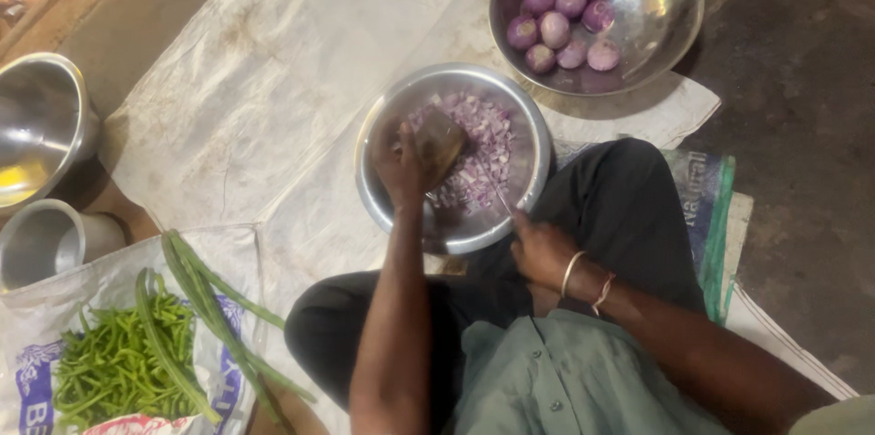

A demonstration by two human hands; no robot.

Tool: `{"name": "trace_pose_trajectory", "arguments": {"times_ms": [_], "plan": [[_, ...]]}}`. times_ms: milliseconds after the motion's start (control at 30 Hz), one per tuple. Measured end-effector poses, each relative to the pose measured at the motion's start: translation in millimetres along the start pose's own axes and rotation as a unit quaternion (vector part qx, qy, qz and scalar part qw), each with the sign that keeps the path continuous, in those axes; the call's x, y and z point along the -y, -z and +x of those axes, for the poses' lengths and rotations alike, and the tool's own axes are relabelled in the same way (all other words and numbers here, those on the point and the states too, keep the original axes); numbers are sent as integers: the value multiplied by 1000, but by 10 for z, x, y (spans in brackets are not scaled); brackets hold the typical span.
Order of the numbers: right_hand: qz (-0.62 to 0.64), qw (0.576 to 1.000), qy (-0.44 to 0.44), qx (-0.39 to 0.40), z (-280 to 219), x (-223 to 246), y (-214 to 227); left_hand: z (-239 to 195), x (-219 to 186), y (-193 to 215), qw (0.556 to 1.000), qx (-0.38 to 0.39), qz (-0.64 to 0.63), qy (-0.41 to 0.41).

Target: The person sits on the floor and uses a knife to chop red onions into small pieces, placing them into a metal bowl. They repeatedly pick up whole onions from a separate bowl and continue chopping.

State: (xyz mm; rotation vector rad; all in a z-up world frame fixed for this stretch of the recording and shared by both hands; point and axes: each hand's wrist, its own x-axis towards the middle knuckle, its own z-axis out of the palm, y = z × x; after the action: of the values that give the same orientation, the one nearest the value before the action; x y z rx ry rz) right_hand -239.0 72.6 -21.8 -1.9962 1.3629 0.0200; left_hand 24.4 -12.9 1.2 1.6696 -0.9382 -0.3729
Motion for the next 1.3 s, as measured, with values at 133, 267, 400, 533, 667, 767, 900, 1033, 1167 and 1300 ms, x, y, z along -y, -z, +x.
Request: {"name": "trace_pose_trajectory", "arguments": {"times_ms": [133,267,400,533,667,767,900,1033,1167,1300], "plan": [[133,985,75,-81,-82,58,128,230,-195,335,990,102,80,62],[142,985,31,-96,-145,60,116,364,-138,679,974,171,134,-58],[104,900,274,-322,-70,76,-34,352,111,829,970,163,178,-37],[497,859,-23,119,136,150,-122,347,185,752,973,139,175,-60],[548,821,-45,151,195,216,-260,262,109,706,972,132,180,-72],[562,802,-94,179,242,191,-269,213,-85,601,969,140,193,-67],[573,783,-85,225,216,135,-232,164,-428,216,943,165,266,-115],[594,764,-84,239,174,143,-146,223,-713,-511,925,226,272,-137],[578,763,-123,260,153,140,-136,468,-791,-1465,877,318,245,-264],[580,743,-150,298,227,92,-268,459,-795,-2438,742,401,324,-429]]}}
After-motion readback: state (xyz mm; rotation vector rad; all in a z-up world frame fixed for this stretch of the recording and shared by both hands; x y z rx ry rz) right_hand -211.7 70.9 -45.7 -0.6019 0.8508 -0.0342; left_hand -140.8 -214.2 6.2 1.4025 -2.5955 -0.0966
